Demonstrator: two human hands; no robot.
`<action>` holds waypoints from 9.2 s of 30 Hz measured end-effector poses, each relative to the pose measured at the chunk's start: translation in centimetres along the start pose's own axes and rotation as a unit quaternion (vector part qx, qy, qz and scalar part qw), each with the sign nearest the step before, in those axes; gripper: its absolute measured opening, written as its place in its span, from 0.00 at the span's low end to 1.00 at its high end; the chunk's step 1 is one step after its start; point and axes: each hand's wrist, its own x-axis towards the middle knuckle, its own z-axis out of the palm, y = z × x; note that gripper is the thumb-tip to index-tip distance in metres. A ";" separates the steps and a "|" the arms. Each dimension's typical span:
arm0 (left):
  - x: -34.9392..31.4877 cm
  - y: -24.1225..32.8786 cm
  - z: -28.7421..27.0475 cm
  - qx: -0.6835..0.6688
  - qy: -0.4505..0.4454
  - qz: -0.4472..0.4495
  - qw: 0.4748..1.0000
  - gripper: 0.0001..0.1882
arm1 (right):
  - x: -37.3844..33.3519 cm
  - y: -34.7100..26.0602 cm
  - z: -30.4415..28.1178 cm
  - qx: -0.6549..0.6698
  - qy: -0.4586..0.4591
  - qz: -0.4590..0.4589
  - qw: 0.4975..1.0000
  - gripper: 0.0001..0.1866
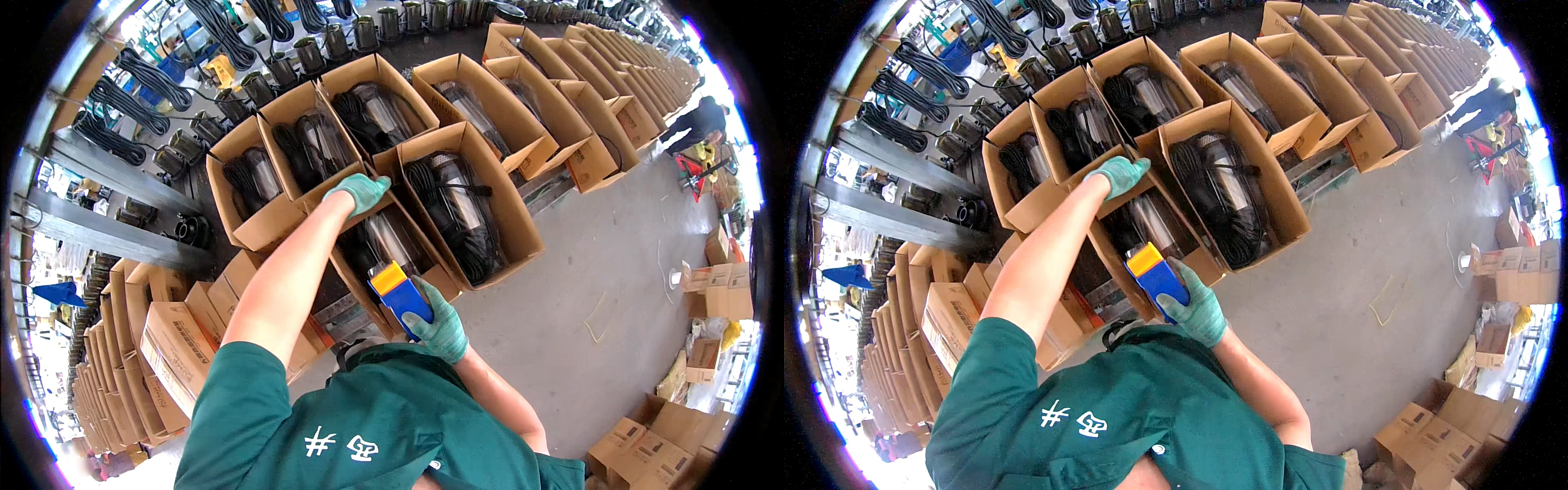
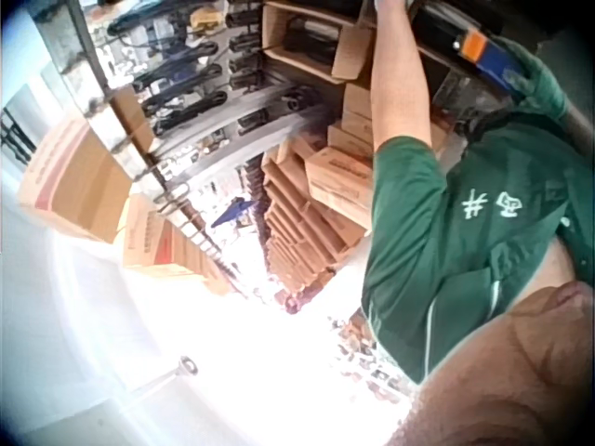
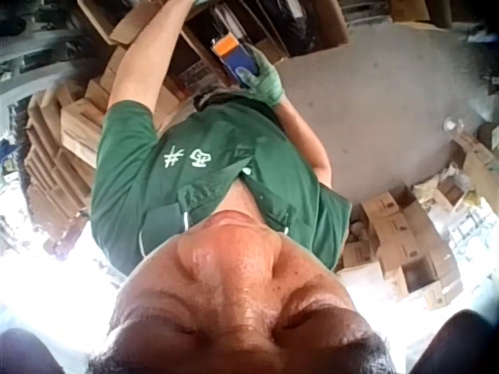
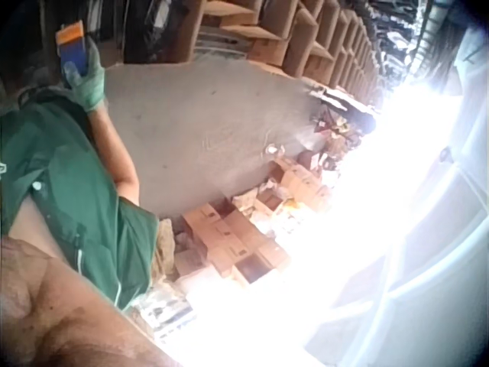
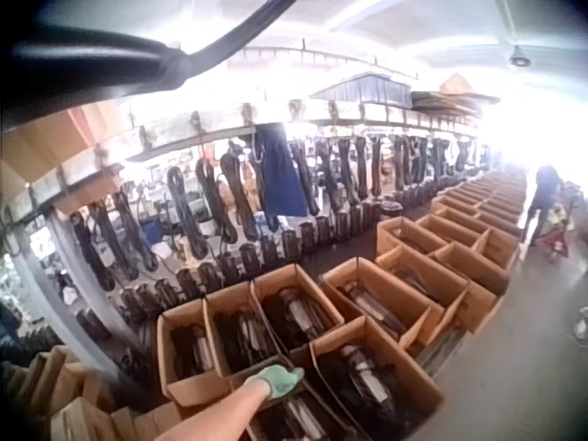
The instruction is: The person places cylindrical pumps wrapped in black plastic into cardboard boxes labeled 'PUMP'. They use a handheld tape dispenser to seal the boxes and stack them on a pallet. The process is repeated for multiple units in a warehouse setting.
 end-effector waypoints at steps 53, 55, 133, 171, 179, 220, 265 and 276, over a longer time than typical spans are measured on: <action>-12.1 -7.8 11.1 -0.137 0.385 0.084 0.909 0.22 | 2.7 -0.7 -3.2 -0.021 0.001 0.021 1.000 0.39; -13.3 -7.0 13.1 -0.444 0.179 0.070 0.875 0.22 | 2.8 -1.1 -2.8 -0.015 -0.003 0.025 1.000 0.40; -3.9 -7.4 5.9 -0.023 0.074 -0.073 0.994 0.41 | -1.5 27.7 -7.2 0.427 0.150 0.212 0.866 0.33; -14.7 -22.2 -7.9 0.245 0.021 -0.098 0.964 0.38 | -3.0 -2.8 2.4 -0.049 -0.049 0.112 0.991 0.14; -11.8 -23.3 -6.2 0.194 0.015 -0.006 0.981 0.34 | -3.1 -1.1 -0.3 0.013 -0.038 0.192 0.981 0.14; -9.8 -23.1 -3.6 -0.100 -0.130 -0.082 0.983 0.20 | 4.7 0.7 14.7 -0.064 -0.123 -0.044 0.989 0.39; -7.7 -18.6 -6.1 -0.151 -0.228 -0.184 0.944 0.53 | 4.5 0.2 14.1 -0.091 -0.105 -0.071 0.988 0.40; -10.5 -21.9 -3.7 0.087 -0.048 -0.079 0.992 0.35 | 8.7 -4.2 11.8 0.173 -0.016 0.034 0.984 0.38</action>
